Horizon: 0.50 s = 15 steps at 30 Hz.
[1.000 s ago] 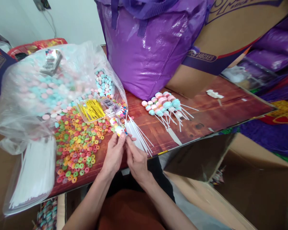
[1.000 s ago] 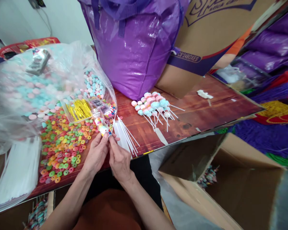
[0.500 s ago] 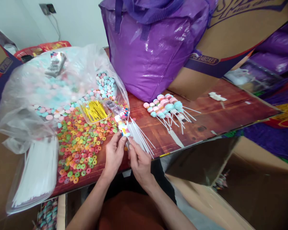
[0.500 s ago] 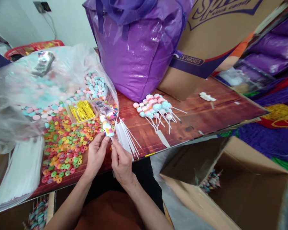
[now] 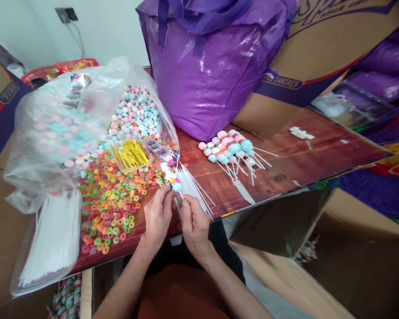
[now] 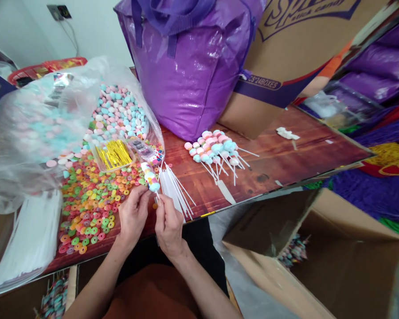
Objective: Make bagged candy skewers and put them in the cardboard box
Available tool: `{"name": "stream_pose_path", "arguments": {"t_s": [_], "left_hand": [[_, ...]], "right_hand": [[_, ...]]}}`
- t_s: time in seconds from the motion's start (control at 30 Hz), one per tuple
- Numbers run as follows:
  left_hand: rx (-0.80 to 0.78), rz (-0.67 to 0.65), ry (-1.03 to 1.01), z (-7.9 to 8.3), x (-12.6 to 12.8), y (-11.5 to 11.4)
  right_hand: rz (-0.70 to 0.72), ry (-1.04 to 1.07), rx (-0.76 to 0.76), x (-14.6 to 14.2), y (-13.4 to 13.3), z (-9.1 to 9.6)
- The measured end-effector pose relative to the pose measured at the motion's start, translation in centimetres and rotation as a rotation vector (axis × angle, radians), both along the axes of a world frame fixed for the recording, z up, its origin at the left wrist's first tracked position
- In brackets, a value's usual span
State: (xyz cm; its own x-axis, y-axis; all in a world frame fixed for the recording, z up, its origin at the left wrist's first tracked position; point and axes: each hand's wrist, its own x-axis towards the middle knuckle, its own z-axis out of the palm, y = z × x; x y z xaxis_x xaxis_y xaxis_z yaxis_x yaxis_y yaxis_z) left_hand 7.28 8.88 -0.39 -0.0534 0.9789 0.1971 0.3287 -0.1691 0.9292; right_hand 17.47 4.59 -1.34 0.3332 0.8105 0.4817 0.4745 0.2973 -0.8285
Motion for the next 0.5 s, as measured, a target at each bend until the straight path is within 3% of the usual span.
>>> {"name": "stream_pose_path", "arguments": {"t_s": [0.17, 0.5], "left_hand": [[0.03, -0.022, -0.009, 0.15, 0.23, 0.22], [0.107, 0.05, 0.198, -0.75, 0.61, 0.11]], "right_hand": [[-0.012, 0.023, -0.036, 0.0, -0.06, -0.12], [0.012, 0.058, -0.06, -0.59, -0.28, -0.42]]}}
